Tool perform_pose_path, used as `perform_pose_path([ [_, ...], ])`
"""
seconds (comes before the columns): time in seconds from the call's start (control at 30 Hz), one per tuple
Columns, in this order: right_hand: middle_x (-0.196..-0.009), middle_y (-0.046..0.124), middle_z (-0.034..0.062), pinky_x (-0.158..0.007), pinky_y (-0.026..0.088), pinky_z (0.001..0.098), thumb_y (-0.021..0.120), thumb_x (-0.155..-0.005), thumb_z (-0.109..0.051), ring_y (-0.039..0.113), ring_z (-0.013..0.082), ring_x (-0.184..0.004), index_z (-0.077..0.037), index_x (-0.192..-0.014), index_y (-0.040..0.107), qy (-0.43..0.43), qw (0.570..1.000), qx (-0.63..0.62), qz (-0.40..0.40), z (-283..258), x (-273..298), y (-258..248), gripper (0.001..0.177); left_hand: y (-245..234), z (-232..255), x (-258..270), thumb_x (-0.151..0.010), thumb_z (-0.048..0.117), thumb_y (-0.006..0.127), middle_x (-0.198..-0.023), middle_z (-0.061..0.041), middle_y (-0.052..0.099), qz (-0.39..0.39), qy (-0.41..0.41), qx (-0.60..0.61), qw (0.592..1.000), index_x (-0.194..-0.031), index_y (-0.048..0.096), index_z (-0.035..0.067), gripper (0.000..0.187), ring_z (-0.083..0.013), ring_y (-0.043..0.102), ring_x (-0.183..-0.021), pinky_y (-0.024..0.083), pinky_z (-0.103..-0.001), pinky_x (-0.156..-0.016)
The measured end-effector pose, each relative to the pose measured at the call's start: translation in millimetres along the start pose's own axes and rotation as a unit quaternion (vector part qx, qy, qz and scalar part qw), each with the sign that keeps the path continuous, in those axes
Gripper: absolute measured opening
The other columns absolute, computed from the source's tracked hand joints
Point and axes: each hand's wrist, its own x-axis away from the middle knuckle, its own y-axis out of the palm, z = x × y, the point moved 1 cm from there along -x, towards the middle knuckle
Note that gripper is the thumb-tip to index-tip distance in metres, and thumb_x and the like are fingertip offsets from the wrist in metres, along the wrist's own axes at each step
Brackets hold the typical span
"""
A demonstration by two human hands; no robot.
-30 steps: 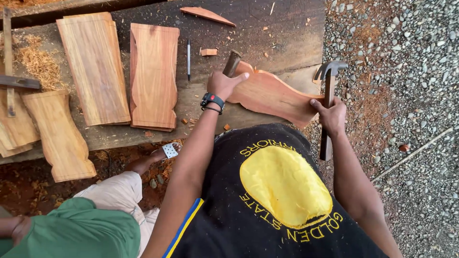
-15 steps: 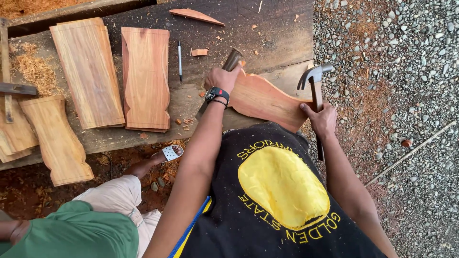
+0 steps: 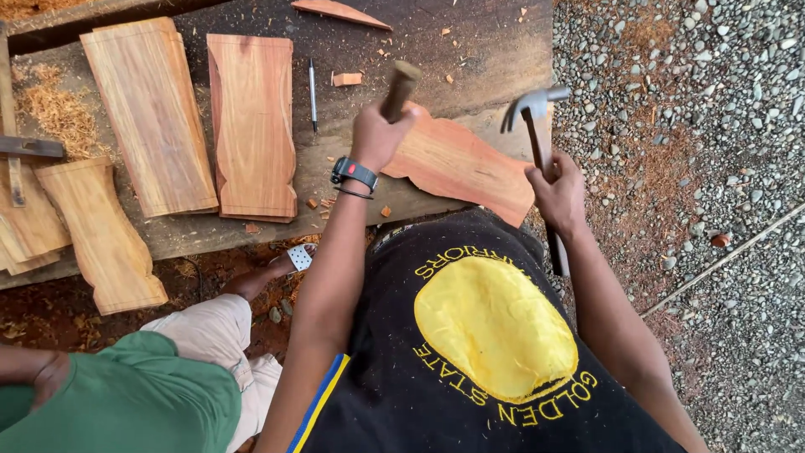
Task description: Carve and shape wooden boards using hand tools like a knife and hammer
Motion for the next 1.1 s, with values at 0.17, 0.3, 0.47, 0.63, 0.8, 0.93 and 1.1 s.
perform_pose_path([
  [0.17, -0.109, 0.076, 0.0227, -0.061, 0.071, 0.0406, 0.041, -0.137, -0.06, 0.081, 0.0249, -0.076, 0.009, -0.187, 0.038, -0.08, 0.965, -0.229, -0.1, -93.2, -0.1, -0.5, 0.086, 18.8, 77.8, 44.4, -0.096, 0.043, 0.085, -0.105, -0.015, 0.093, -0.275, 0.091, -0.162, 0.943, -0.125, 0.09, 0.018, 0.039, -0.0466, 0.091, -0.115, 0.072, -0.063, -0.098],
  [0.3, -0.111, 0.071, 0.0233, -0.063, 0.07, 0.0369, 0.05, -0.132, -0.061, 0.072, 0.0214, -0.077, -0.008, -0.198, 0.031, -0.091, 0.972, -0.154, -0.15, -116.6, -3.2, 4.5, 0.087, 59.5, 65.4, 49.7, -0.091, 0.03, 0.083, -0.11, -0.011, 0.093, -0.325, 0.137, -0.296, 0.888, -0.124, 0.09, 0.023, 0.035, -0.0464, 0.09, -0.122, 0.072, -0.061, -0.106],
  [0.47, -0.095, 0.08, 0.0138, -0.059, 0.068, 0.0319, 0.102, -0.104, -0.032, 0.079, 0.0208, -0.071, -0.018, -0.159, 0.084, -0.033, 0.977, -0.106, -0.18, -94.5, 8.8, 6.3, 0.059, 91.9, 47.9, 50.2, -0.077, 0.033, 0.09, -0.106, -0.007, 0.092, -0.393, 0.167, -0.288, 0.857, -0.11, 0.087, 0.027, 0.034, -0.0434, 0.092, -0.115, 0.073, -0.059, -0.101],
  [0.63, -0.064, 0.071, 0.017, -0.049, 0.057, 0.0332, 0.102, -0.108, -0.013, 0.073, 0.0206, -0.052, 0.004, -0.123, 0.082, -0.061, 0.963, -0.226, -0.136, -43.2, 10.2, 17.5, 0.03, 59.3, 85.4, 50.1, -0.078, 0.046, 0.097, -0.127, -0.02, 0.091, -0.487, 0.123, -0.075, 0.861, -0.133, 0.087, 0.014, 0.064, -0.0468, 0.085, -0.133, 0.066, -0.06, -0.114],
  [0.8, -0.087, 0.075, 0.0084, -0.065, 0.053, 0.0344, 0.115, -0.097, -0.043, 0.071, 0.016, -0.076, -0.015, -0.123, 0.091, -0.057, 0.992, -0.054, -0.097, -64.1, 11.0, -10.3, 0.045, 57.3, 113.2, 42.1, -0.1, 0.077, 0.083, -0.15, -0.039, 0.082, -0.513, 0.066, 0.176, 0.837, -0.151, 0.084, -0.004, 0.096, -0.0611, 0.07, -0.153, 0.052, -0.067, -0.132],
  [0.93, -0.114, 0.067, 0.0202, -0.085, 0.057, 0.0501, 0.111, -0.103, -0.044, 0.075, 0.0412, -0.102, -0.01, -0.126, 0.089, -0.148, 0.983, 0.025, -0.102, -95.4, 14.3, -10.6, 0.047, 107.2, 105.8, 25.1, -0.105, 0.064, 0.077, -0.1, -0.023, 0.085, -0.392, 0.081, 0.235, 0.886, -0.103, 0.086, -0.001, 0.066, -0.0412, 0.08, -0.11, 0.06, -0.058, -0.097],
  [1.1, -0.125, 0.065, 0.0233, -0.09, 0.06, 0.0559, 0.11, -0.109, -0.042, 0.077, 0.0513, -0.112, -0.006, -0.129, 0.087, -0.204, 0.975, 0.023, -0.087, -147.7, 10.3, 0.9, 0.048, 115.3, 117.1, 3.7, -0.112, 0.055, 0.064, -0.082, -0.015, 0.087, -0.229, 0.077, 0.267, 0.933, -0.089, 0.08, 0.01, 0.053, -0.0342, 0.086, -0.087, 0.066, -0.05, -0.084],
])
